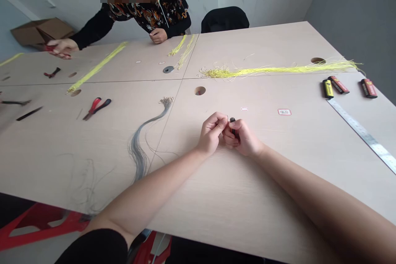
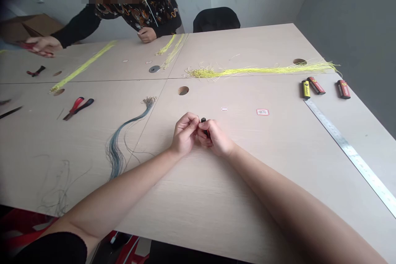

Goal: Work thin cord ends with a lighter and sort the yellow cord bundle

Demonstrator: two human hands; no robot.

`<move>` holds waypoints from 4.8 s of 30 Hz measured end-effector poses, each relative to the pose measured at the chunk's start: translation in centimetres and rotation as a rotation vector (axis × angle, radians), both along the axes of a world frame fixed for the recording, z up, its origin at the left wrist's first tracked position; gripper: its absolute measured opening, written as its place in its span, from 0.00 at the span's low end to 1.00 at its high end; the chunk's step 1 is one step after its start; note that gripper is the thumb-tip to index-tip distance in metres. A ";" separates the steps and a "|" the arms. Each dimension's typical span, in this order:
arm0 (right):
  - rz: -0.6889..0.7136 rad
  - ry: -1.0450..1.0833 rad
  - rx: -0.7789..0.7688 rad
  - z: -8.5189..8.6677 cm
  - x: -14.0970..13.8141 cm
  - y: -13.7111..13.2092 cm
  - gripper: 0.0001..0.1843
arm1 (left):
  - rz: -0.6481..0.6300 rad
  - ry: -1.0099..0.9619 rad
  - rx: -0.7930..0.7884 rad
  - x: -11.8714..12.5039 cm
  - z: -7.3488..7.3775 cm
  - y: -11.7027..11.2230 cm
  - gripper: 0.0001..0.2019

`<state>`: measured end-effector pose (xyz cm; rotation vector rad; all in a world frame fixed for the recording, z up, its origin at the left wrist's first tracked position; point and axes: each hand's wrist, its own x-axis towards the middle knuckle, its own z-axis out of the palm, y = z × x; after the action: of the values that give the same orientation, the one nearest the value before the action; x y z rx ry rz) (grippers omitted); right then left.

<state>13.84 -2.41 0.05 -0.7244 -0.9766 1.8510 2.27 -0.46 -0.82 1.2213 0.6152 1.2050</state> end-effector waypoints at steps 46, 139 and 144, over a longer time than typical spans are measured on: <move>-0.414 0.186 -0.012 0.5 2.4 1.0 0.27 | 0.044 0.067 -0.009 -0.1 -0.1 0.0 0.17; -0.341 -0.008 0.136 0.2 1.4 0.7 0.10 | -0.064 0.122 0.095 -0.3 0.2 0.0 0.15; -0.339 -0.012 0.123 0.2 1.3 0.7 0.10 | -0.063 0.125 0.100 -0.3 0.2 0.0 0.16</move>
<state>15.17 -1.71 0.21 -0.7744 -0.9046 1.4811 1.99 -0.45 -0.63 1.3984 0.6102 1.1232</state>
